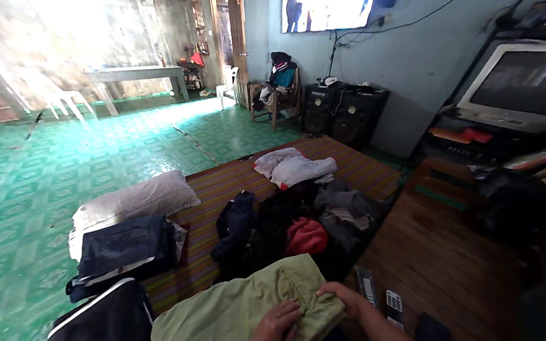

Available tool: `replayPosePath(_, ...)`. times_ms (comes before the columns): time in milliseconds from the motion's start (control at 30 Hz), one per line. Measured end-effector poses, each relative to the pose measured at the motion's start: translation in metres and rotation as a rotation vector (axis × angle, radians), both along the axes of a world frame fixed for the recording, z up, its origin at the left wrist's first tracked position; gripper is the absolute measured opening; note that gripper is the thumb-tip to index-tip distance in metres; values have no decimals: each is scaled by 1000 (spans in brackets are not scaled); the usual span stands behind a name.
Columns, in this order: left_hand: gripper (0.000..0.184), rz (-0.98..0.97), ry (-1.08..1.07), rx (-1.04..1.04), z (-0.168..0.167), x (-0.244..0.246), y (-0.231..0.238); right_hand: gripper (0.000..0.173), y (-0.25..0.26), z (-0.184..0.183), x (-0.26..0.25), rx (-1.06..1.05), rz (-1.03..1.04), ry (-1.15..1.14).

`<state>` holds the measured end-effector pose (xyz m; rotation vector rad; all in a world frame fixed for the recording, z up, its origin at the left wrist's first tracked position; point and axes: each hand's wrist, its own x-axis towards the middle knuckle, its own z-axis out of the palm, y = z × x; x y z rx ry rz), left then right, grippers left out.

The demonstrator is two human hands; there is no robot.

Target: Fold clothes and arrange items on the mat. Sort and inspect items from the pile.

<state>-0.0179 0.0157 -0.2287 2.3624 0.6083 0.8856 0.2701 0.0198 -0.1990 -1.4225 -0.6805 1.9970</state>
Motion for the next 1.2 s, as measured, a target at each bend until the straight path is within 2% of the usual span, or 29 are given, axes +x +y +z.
replayPosePath(200,31,-16,37,-16,-4,1,1,33,-2,-4,12,53,80,-120)
replayPosePath(433,31,-24,34,27,-8,3,3,34,-3,-5,15,108,160,-209)
replayPosePath(600,31,-17,38,22,-10,2,2,65,-12,18,9,45,211,-415)
replayPosePath(667,31,-8,42,18,-10,3,2,57,-19,21,11,47,233,-447)
replayPosePath(800,31,-9,41,31,-8,5,1,38,-26,7,11,29,169,-357)
replayPosePath(967,31,-8,43,44,-8,3,1,44,-24,6,10,19,204,-445)
replayPosePath(1100,30,-2,33,59,-7,4,1,68,-15,17,14,167,309,-709)
replayPosePath(1200,31,-2,44,26,-8,6,-1,69,-6,48,-8,403,303,-1010)
